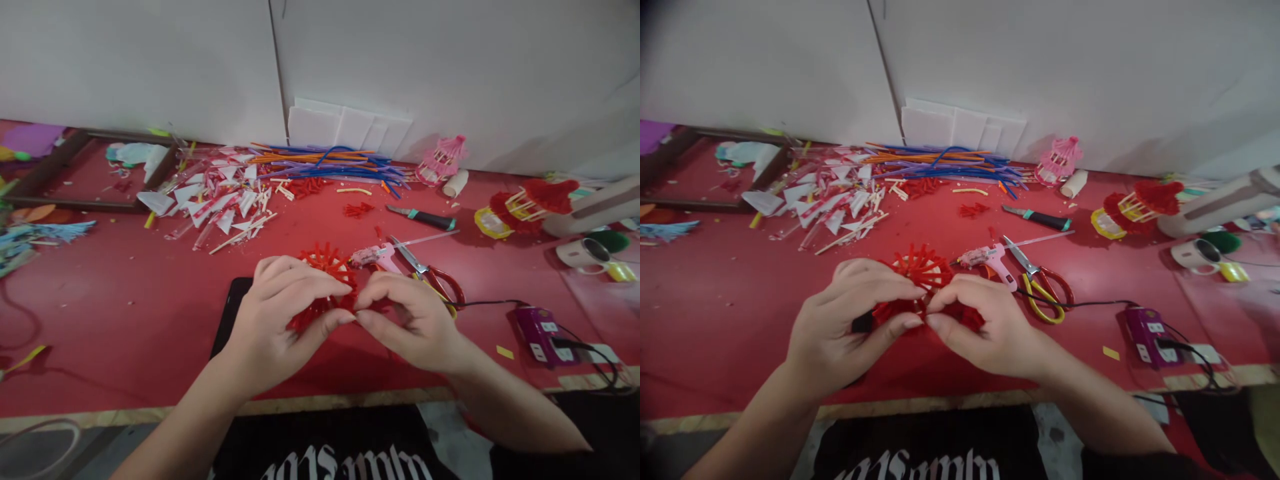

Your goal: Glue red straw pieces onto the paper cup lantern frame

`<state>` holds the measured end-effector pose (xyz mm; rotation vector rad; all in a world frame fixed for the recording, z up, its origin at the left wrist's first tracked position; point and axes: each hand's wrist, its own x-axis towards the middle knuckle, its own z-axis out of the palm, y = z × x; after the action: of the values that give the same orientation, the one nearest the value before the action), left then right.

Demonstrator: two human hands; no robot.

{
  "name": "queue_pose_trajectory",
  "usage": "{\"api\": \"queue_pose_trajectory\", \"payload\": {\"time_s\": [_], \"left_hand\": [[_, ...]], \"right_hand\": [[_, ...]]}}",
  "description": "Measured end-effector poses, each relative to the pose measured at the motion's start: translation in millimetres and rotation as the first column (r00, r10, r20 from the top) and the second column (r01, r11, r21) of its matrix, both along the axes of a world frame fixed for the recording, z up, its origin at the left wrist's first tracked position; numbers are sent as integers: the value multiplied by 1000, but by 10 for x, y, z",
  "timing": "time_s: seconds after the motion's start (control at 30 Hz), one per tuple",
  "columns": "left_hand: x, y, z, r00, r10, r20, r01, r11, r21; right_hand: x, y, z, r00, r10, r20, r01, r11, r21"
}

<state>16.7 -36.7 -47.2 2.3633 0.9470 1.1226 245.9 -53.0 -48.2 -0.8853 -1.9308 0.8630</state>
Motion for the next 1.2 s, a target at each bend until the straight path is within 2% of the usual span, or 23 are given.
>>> {"api": "queue_pose_trajectory", "payload": {"time_s": [0.1,0.23,0.47,0.57,0.7,0.9,1.03,1.13,1.2], "left_hand": [[-18,-13,15,998,41,-44,-36,994,98],[-52,-39,52,997,55,-46,-46,982,181],[-64,-121,129,997,65,-37,-58,985,165],[-55,-162,141,997,70,-43,-62,983,173],[-35,-186,164,998,61,-24,-57,991,122],[-61,-164,185,998,35,-52,-32,998,54],[-103,-147,189,991,102,-87,-92,990,107],[-121,-143,184,983,150,-107,-131,978,164],[-134,-135,178,981,160,-108,-143,978,154]], "right_hand": [[-154,11,0,990,-62,-130,54,997,-61],[-212,15,30,982,-102,-161,94,994,-56],[-198,-38,106,998,-26,-55,29,998,51],[-203,-73,104,999,16,-50,-13,997,73],[-197,-99,102,995,81,-57,-70,983,170],[-120,-75,135,998,29,58,-49,931,362],[-73,-60,166,998,-15,69,-12,926,377],[-64,-72,153,999,-7,39,-8,929,370],[-63,-84,123,999,18,31,-28,929,368]]}}
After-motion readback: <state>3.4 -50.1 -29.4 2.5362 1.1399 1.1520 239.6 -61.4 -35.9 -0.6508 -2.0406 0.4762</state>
